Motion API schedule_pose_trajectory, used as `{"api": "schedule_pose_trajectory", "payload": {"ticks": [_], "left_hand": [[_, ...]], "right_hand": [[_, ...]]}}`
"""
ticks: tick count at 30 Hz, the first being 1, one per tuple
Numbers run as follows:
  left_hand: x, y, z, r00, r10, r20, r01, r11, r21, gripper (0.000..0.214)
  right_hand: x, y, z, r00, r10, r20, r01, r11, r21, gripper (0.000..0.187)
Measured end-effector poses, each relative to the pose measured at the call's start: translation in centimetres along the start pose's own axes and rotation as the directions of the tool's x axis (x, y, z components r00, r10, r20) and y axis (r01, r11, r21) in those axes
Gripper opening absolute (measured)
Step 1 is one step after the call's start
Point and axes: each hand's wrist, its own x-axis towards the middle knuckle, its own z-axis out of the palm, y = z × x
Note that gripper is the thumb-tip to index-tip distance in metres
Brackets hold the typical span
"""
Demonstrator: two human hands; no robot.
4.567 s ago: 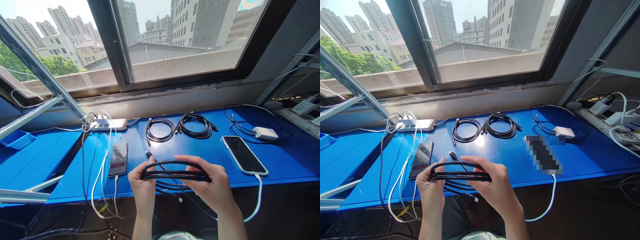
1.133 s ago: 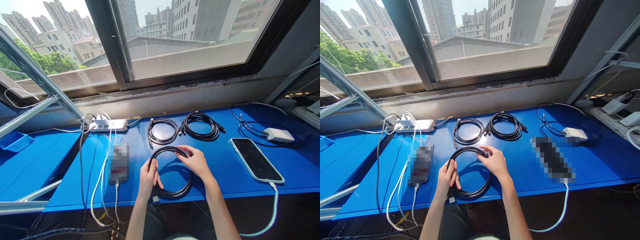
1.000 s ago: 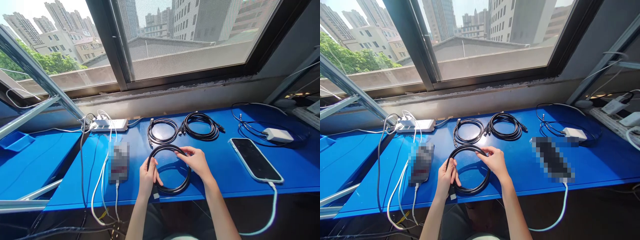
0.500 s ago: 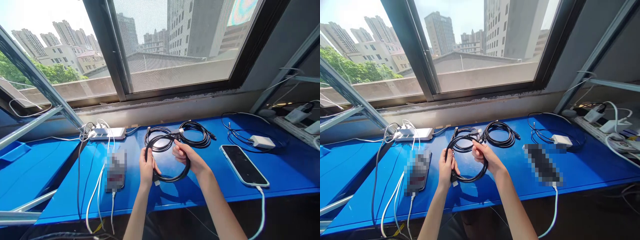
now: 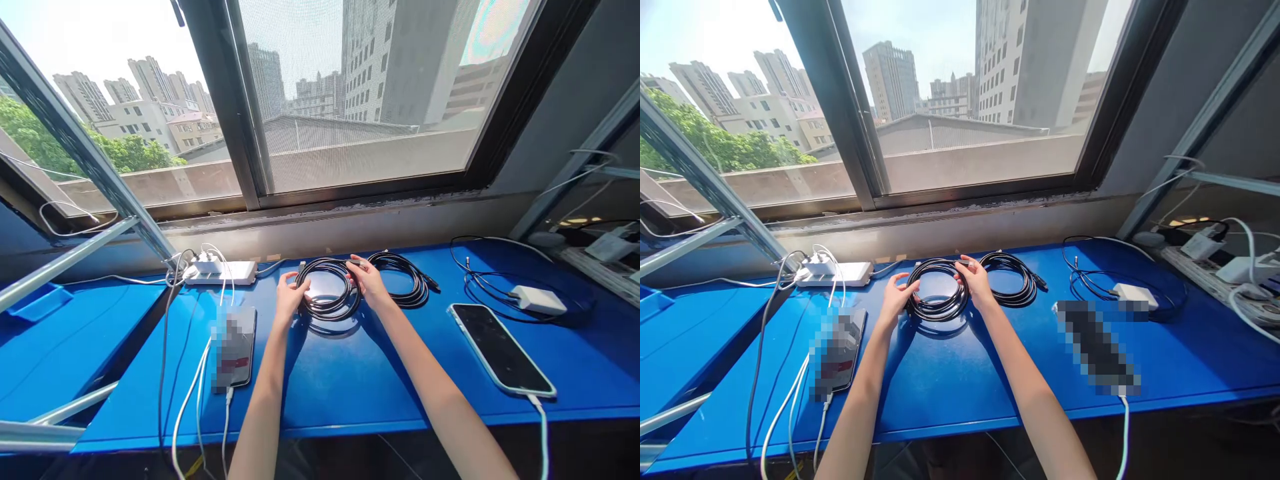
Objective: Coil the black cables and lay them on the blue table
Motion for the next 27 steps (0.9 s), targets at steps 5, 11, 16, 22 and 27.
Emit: {"api": "schedule_pose_trajectory", "payload": {"ticks": [5,11,16,22,27], "left_hand": [[0.7,-1.0,0.2,0.999,0.015,-0.047,-0.016,1.0,-0.001,0.026],[2.5,-2.3,0.8,0.986,0.106,-0.128,-0.098,0.993,0.069,0.024],[3.0,-2.9,0.6,0.957,0.257,-0.134,-0.222,0.946,0.235,0.031],[3.0,-3.9,0.1,0.913,0.376,-0.161,-0.282,0.864,0.417,0.028],[2.7,-3.6,-0.4,0.851,0.487,-0.196,-0.352,0.807,0.475,0.022]], "right_hand": [[0.8,1.7,-0.7,0.998,-0.053,0.019,0.053,0.999,0.006,0.052],[1.6,3.3,-0.2,0.985,-0.15,0.086,0.157,0.984,-0.086,0.065],[2.0,4.3,0.6,0.97,-0.234,0.067,0.244,0.934,-0.259,0.065],[1.1,3.3,0.3,0.939,-0.334,0.088,0.332,0.806,-0.489,0.054],[0.6,1.7,-2.1,0.935,-0.353,0.024,0.283,0.706,-0.649,0.029]]}}
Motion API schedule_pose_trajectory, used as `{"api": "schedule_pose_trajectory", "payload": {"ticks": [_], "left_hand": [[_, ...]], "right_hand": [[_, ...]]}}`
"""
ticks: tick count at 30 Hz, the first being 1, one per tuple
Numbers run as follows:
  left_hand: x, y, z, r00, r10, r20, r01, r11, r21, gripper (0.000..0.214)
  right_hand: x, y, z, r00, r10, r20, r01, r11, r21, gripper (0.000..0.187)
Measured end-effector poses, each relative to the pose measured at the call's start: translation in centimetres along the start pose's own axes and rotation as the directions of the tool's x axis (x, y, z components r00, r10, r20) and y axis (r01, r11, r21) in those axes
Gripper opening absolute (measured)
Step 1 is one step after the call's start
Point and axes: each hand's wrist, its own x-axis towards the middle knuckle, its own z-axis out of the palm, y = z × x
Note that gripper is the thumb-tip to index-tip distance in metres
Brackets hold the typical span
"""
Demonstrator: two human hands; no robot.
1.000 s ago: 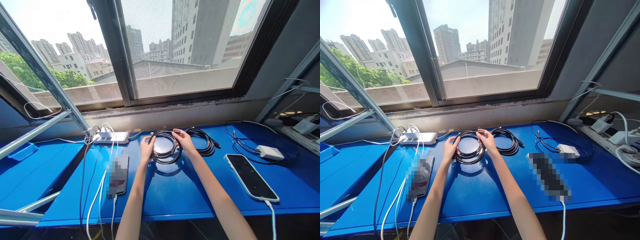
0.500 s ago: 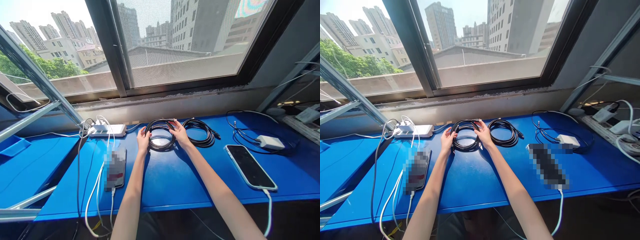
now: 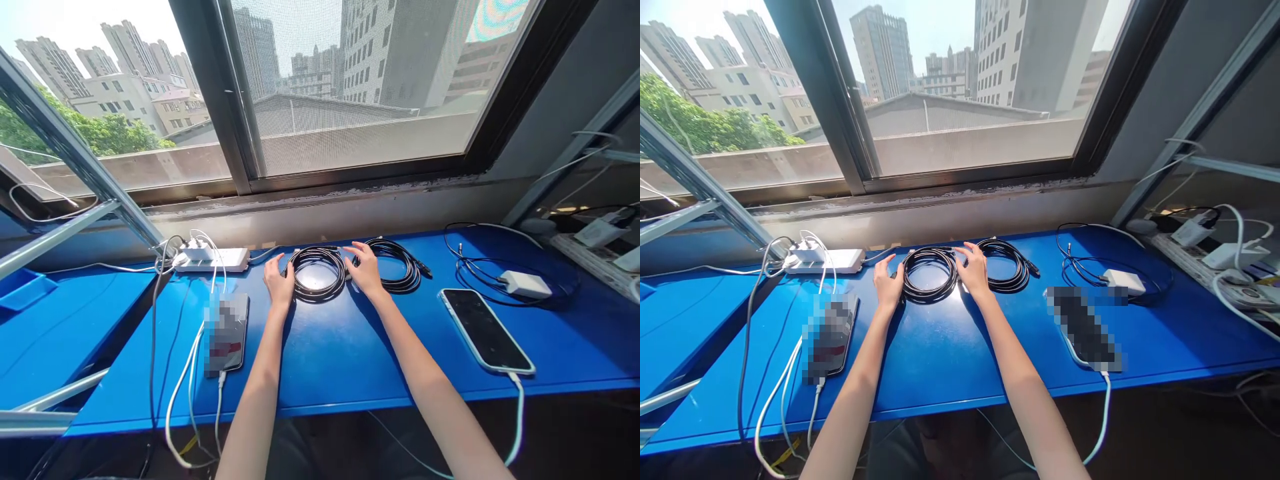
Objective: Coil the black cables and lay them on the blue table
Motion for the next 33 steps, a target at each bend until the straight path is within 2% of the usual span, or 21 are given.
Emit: {"api": "schedule_pose_trajectory", "payload": {"ticks": [5,10,19,26,33], "left_hand": [[-0.9,1.0,-0.9,0.992,0.118,-0.044,-0.118,0.993,-0.004,0.013],[-2.3,1.6,-0.9,0.976,0.22,-0.009,-0.22,0.975,-0.039,0.012],[-3.7,2.3,0.2,0.948,0.299,0.11,-0.29,0.953,-0.084,0.014],[-3.9,2.7,0.3,0.939,0.306,0.159,-0.294,0.951,-0.093,0.014],[-3.7,2.4,0.4,0.943,0.275,0.186,-0.263,0.961,-0.085,0.013]], "right_hand": [[-0.5,0.8,-2.4,0.989,0.143,-0.044,-0.149,0.975,-0.164,0.03],[-0.9,0.7,-2.9,0.969,0.242,-0.045,-0.246,0.94,-0.237,0.028],[-1.1,0.1,-2.9,0.959,0.264,-0.107,-0.283,0.921,-0.269,0.012],[-0.9,-0.7,-2.8,0.944,0.266,-0.193,-0.305,0.928,-0.216,0.031],[-0.7,-1.3,-3.7,0.923,0.208,-0.324,-0.267,0.952,-0.148,0.03]]}}
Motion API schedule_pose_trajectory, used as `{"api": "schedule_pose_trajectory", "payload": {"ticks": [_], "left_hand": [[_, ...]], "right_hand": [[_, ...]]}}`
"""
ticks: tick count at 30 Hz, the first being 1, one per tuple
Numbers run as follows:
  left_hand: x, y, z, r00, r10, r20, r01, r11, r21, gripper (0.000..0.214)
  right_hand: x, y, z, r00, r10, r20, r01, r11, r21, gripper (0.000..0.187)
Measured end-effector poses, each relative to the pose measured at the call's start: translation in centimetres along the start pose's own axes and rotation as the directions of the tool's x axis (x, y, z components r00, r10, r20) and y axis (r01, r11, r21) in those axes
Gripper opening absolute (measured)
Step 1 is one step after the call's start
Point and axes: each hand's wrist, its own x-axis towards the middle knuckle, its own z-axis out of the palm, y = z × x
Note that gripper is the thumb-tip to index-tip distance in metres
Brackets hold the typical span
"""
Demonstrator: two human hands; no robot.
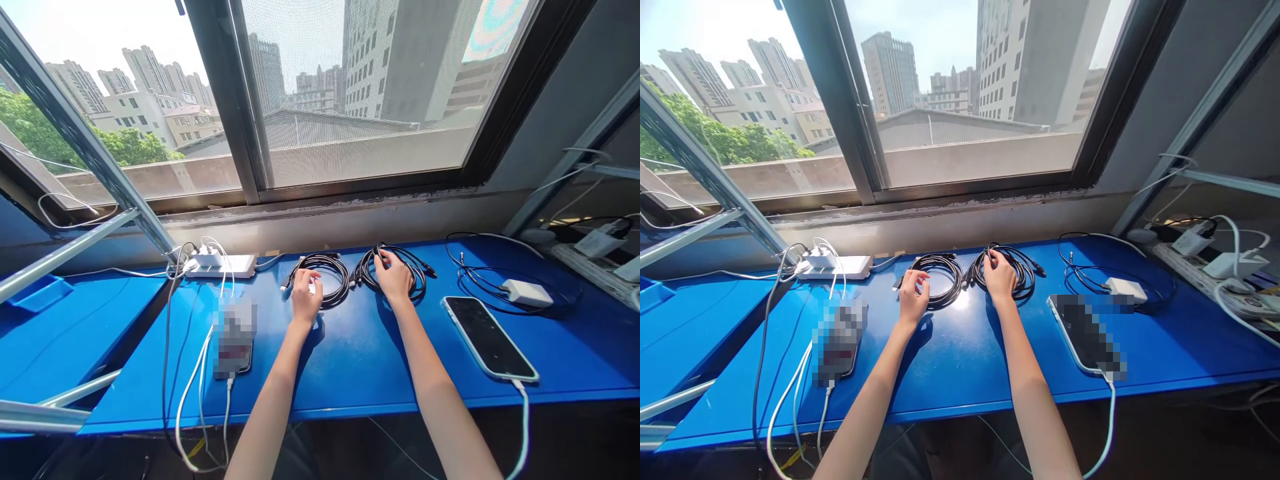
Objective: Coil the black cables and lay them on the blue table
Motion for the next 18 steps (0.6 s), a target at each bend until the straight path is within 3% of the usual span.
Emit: {"api": "schedule_pose_trajectory", "payload": {"ticks": [6,11,13,18], "left_hand": [[0.1,-0.2,0.1,1.0,-0.009,0.023,0.01,1.0,-0.008,0.012],[0.2,0.4,-0.2,1.0,0.003,0.026,-0.002,1.0,-0.03,0.012],[0.2,1.1,-0.5,0.999,0.017,0.037,-0.015,0.999,-0.047,0.013],[-0.3,4.7,-1.6,0.999,0.02,-0.025,-0.025,0.977,-0.214,0.032]], "right_hand": [[0.5,-0.9,-2.2,0.95,-0.026,-0.31,0.07,0.989,0.129,0.052],[0.2,-2.5,-5.7,0.84,-0.076,-0.538,0.269,0.918,0.291,0.061],[-0.7,-3.5,-7.6,0.841,-0.084,-0.535,0.335,0.858,0.391,0.056],[-5.0,-5.6,-11.5,0.966,-0.028,-0.256,0.2,0.706,0.679,0.042]]}}
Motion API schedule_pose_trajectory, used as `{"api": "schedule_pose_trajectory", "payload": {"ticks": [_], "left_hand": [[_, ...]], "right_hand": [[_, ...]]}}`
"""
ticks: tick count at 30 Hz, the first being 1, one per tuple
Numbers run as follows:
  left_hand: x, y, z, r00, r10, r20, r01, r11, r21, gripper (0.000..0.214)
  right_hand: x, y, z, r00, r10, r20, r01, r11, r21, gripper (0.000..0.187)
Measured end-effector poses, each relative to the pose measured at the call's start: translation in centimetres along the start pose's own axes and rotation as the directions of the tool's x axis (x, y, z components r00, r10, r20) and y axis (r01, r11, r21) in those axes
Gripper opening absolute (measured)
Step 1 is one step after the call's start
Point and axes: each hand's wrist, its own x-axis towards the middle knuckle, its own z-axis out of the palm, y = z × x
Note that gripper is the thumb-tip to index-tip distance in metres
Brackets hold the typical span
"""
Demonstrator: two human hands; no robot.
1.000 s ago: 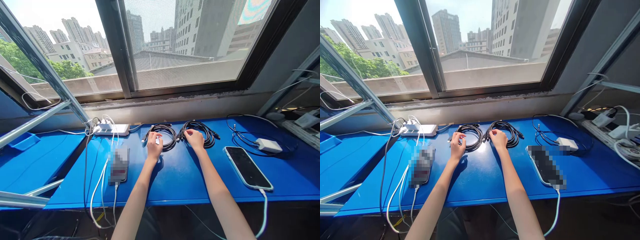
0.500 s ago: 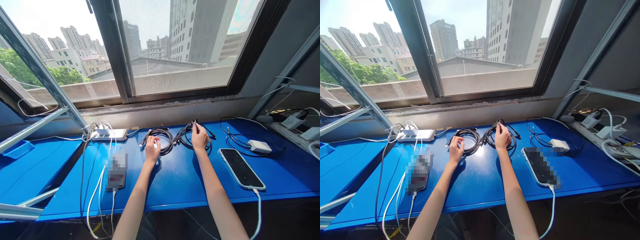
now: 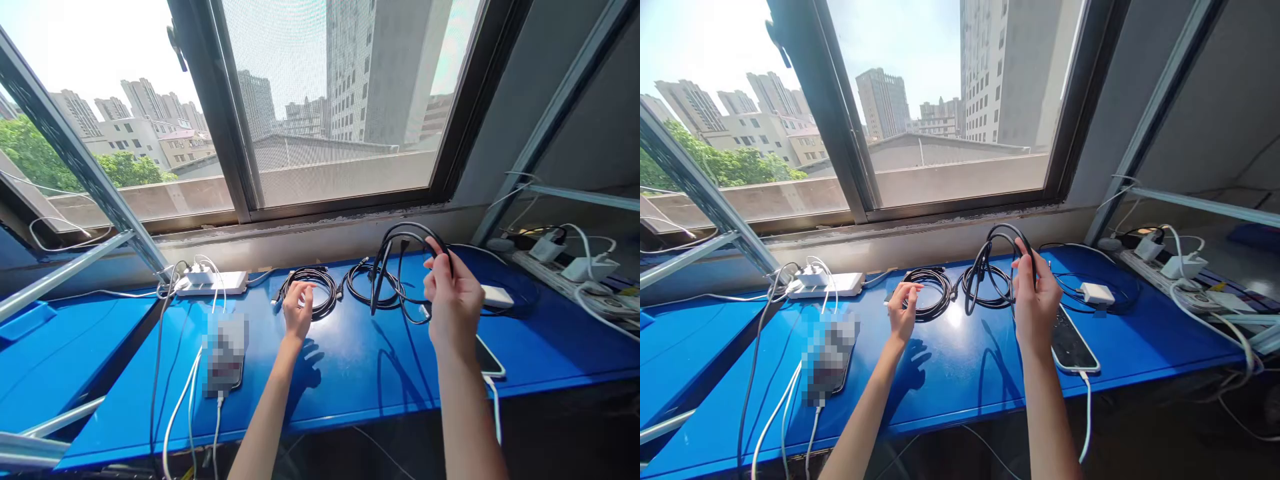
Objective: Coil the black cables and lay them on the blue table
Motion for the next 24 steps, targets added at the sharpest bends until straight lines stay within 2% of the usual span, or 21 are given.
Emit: {"api": "schedule_pose_trajectory", "payload": {"ticks": [2,3,4,5,6,8,10,15,16,17,18,21,22,24], "left_hand": [[-0.5,2.2,-0.2,0.996,-0.084,-0.026,0.08,0.989,-0.122,0.046],[-0.9,3.4,-0.4,0.986,-0.163,0.047,0.169,0.963,-0.209,0.053],[-1.4,4.7,-0.6,0.954,-0.23,0.191,0.275,0.926,-0.26,0.059],[-1.9,5.8,-0.9,0.894,-0.266,0.36,0.374,0.886,-0.273,0.061],[-2.4,6.9,-1.2,0.815,-0.276,0.51,0.455,0.85,-0.267,0.062],[-3.2,8.6,-1.9,0.68,-0.296,0.671,0.563,0.797,-0.219,0.057],[-3.6,9.6,-2.7,0.631,-0.324,0.705,0.617,0.761,-0.202,0.054],[-3.8,10.0,-3.8,0.608,-0.406,0.682,0.682,0.707,-0.187,0.061],[-4.0,10.0,-3.9,0.619,-0.408,0.671,0.675,0.713,-0.19,0.061],[-4.3,10.1,-3.9,0.652,-0.408,0.639,0.657,0.725,-0.207,0.06],[-4.7,10.1,-3.9,0.707,-0.406,0.579,0.623,0.745,-0.239,0.057],[-5.8,10.4,-4.1,0.879,-0.336,0.337,0.449,0.821,-0.353,0.047],[-6.0,10.4,-4.3,0.916,-0.294,0.272,0.385,0.835,-0.393,0.044],[-6.3,10.5,-4.9,0.962,-0.223,0.156,0.271,0.84,-0.47,0.041]], "right_hand": [[-1.9,-1.0,-0.7,0.992,0.062,0.11,-0.07,0.995,0.074,0.041],[-2.9,-1.3,-1.0,0.982,0.095,0.164,-0.111,0.99,0.092,0.041],[-3.9,-1.5,-1.2,0.966,0.137,0.219,-0.16,0.983,0.093,0.041],[-4.8,-1.6,-1.3,0.946,0.178,0.271,-0.208,0.975,0.085,0.041],[-5.6,-1.6,-1.4,0.93,0.215,0.297,-0.247,0.966,0.075,0.041],[-6.9,-1.6,-1.2,0.899,0.271,0.345,-0.307,0.95,0.053,0.041],[-7.9,-1.6,-0.9,0.873,0.303,0.382,-0.34,0.94,0.031,0.042],[-9.1,-2.0,-0.6,0.788,0.374,0.489,-0.391,0.918,-0.071,0.048],[-9.3,-2.1,-0.7,0.777,0.373,0.506,-0.384,0.919,-0.088,0.048],[-9.3,-2.1,-0.8,0.776,0.364,0.514,-0.368,0.925,-0.1,0.046],[-9.4,-2.2,-1.0,0.786,0.347,0.511,-0.344,0.933,-0.104,0.045],[-9.1,-2.1,-1.8,0.839,0.275,0.469,-0.269,0.96,-0.081,0.042],[-8.9,-2.0,-2.1,0.861,0.258,0.438,-0.258,0.964,-0.061,0.043],[-8.5,-2.0,-2.7,0.895,0.259,0.363,-0.273,0.962,-0.013,0.046]]}}
